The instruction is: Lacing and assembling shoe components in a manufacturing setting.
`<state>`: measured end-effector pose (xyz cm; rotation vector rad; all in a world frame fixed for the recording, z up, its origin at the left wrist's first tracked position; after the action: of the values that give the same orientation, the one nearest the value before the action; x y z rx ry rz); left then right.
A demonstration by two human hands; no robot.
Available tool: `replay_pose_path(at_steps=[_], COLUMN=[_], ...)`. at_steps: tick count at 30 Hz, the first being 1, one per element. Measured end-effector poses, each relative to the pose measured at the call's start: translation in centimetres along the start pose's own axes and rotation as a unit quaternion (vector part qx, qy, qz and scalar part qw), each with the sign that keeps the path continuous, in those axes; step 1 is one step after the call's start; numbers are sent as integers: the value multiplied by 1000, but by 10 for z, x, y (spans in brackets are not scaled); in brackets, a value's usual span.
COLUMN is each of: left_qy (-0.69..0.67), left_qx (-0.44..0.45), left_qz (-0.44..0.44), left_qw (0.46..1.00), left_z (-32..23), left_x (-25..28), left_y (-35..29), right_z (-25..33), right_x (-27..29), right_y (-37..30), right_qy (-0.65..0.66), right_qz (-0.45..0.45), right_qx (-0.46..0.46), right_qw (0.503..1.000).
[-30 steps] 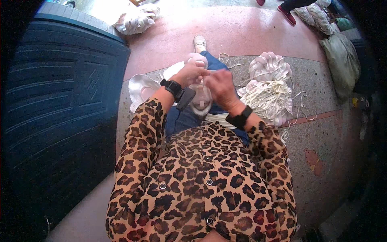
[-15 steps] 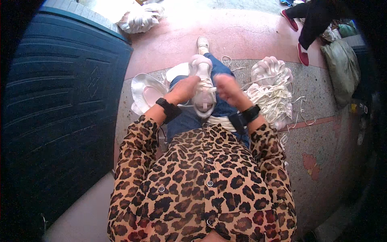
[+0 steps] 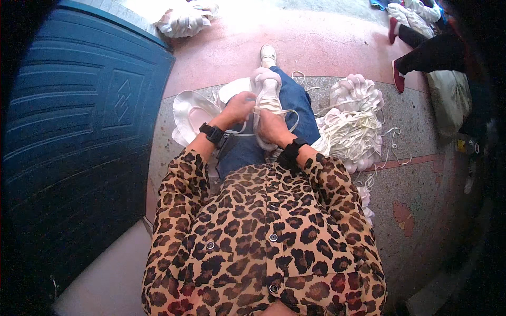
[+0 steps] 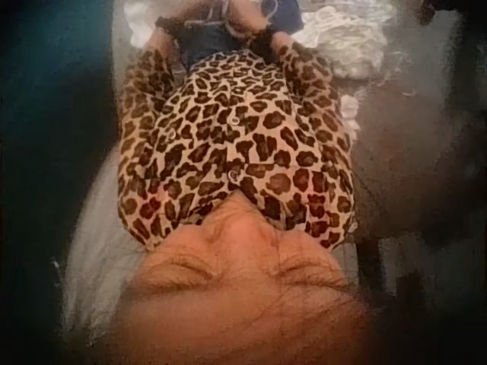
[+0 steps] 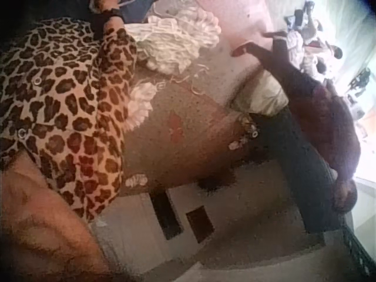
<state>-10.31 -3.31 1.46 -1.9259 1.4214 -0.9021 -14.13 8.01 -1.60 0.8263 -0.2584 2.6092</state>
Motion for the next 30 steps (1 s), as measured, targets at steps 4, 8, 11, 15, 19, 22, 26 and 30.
replay_pose_path(at_steps=[4, 8, 11, 15, 19, 22, 26, 30], left_qy=[-91, -167, -113, 231, 288, 299, 74, -568], left_qx=[43, 72, 71, -168, -263, -239, -204, -68], left_qz=[22, 51, 47, -133, 76, 250, 250, 186], left_qw=[995, 982, 990, 949, 918, 889, 944, 799], left_z=[9, 29, 23, -39, -84, -104, -137, -89], left_x=[2, 3, -11, -21, -65, -97, -54, 122], left_y=[0, -1, 3, -6, -33, -53, -57, 0], right_z=[20, 82, 133, 165, 185, 173, 91, -43], right_x=[31, 164, 279, 296, 299, 303, 334, 321], right_y=[-18, -76, -110, -112, -95, -61, -51, -76], right_qy=[15, 593, 671, 718, 751, 725, 491, 719], right_qz=[7, -84, -195, -117, -53, -63, -333, -345], right_qx=[255, -126, 0, 160, 237, 265, 180, 64], right_qw=[967, 791, 715, 668, 614, 632, 784, 600])
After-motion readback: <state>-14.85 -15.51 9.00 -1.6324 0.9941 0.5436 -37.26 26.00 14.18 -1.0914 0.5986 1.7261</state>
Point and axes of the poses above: each hand's wrist, its own y-axis towards the middle knuckle, its own x-axis out of the back of the hand, z = x × y, the point moved 9 cm from there along y, towards the middle knuckle, and after that the axes turned 13 degrees about x, right-handed, at the moved point
